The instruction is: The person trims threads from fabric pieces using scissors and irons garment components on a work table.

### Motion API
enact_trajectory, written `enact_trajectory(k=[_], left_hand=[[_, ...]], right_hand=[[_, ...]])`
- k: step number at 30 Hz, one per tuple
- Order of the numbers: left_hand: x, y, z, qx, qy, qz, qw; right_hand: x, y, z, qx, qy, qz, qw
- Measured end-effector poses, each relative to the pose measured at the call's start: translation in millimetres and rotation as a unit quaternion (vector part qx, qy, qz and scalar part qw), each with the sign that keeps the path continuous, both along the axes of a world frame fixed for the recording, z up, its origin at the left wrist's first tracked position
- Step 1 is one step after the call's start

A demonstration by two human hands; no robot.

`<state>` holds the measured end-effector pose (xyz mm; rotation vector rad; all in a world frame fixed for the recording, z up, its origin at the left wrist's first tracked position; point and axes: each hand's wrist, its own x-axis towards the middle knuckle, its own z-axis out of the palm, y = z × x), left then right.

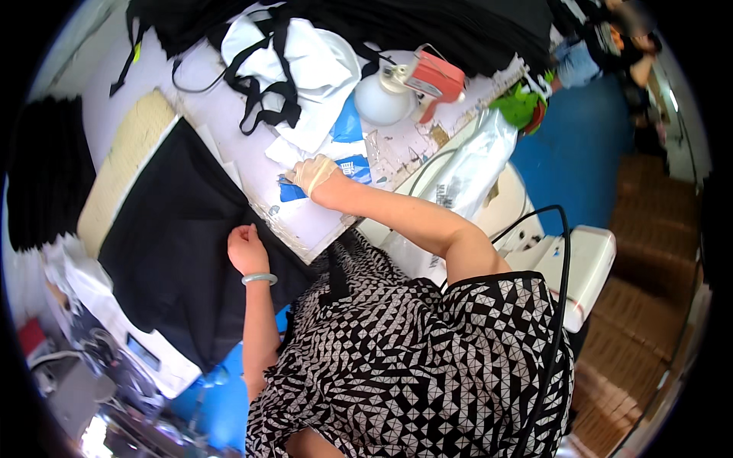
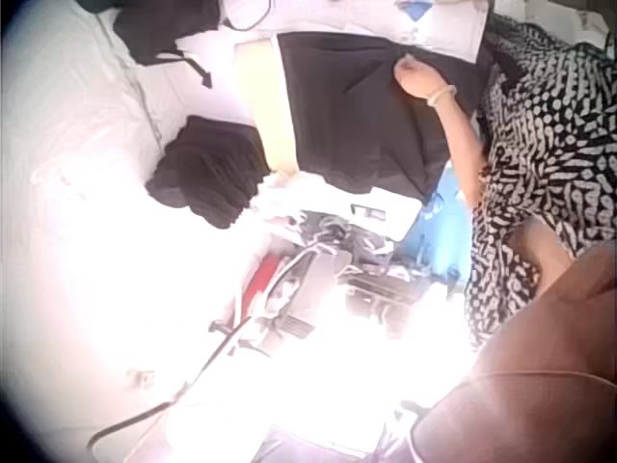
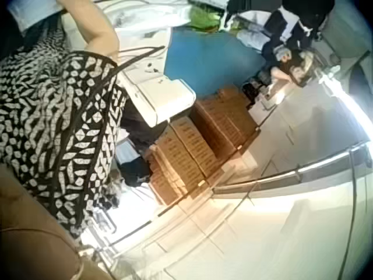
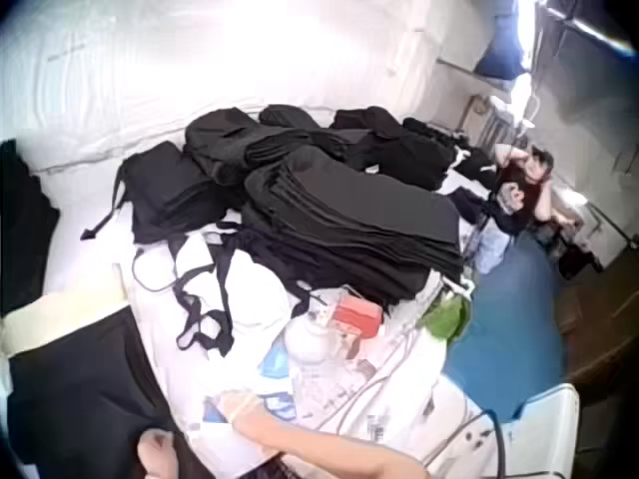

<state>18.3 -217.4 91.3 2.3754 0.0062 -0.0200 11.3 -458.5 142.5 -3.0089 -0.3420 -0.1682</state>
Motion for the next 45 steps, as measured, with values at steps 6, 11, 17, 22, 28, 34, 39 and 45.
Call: enact_trajectory(k=[6,11,17,22,28,34,39,45], left_hand=[[9,8,9,-0.271,0.158,0.004,0.950],[11,23,14,-0.275,0.170,0.006,0.946],[4,54,8,-0.295,0.201,0.055,0.932],[18,43,-1,-0.354,0.221,0.042,0.908],[11,55,8,-0.398,0.244,0.109,0.878],[16,62,16,-0.304,0.127,0.052,0.943],[15,55,26,-0.277,0.062,0.073,0.956],[20,54,30,-0.320,0.022,0.091,0.943]], right_hand=[[-7,-23,31,0.283,-0.123,-0.092,0.947],[-39,-86,134,0.684,-0.244,-0.172,0.666],[-88,-233,148,0.538,-0.488,-0.385,0.570],[-51,-91,172,0.699,-0.139,-0.203,0.671],[14,52,79,0.565,0.355,-0.162,0.727],[47,91,35,0.200,0.249,0.068,0.945],[55,108,17,0.210,0.222,0.070,0.949],[64,111,10,0.194,0.155,0.080,0.965]])
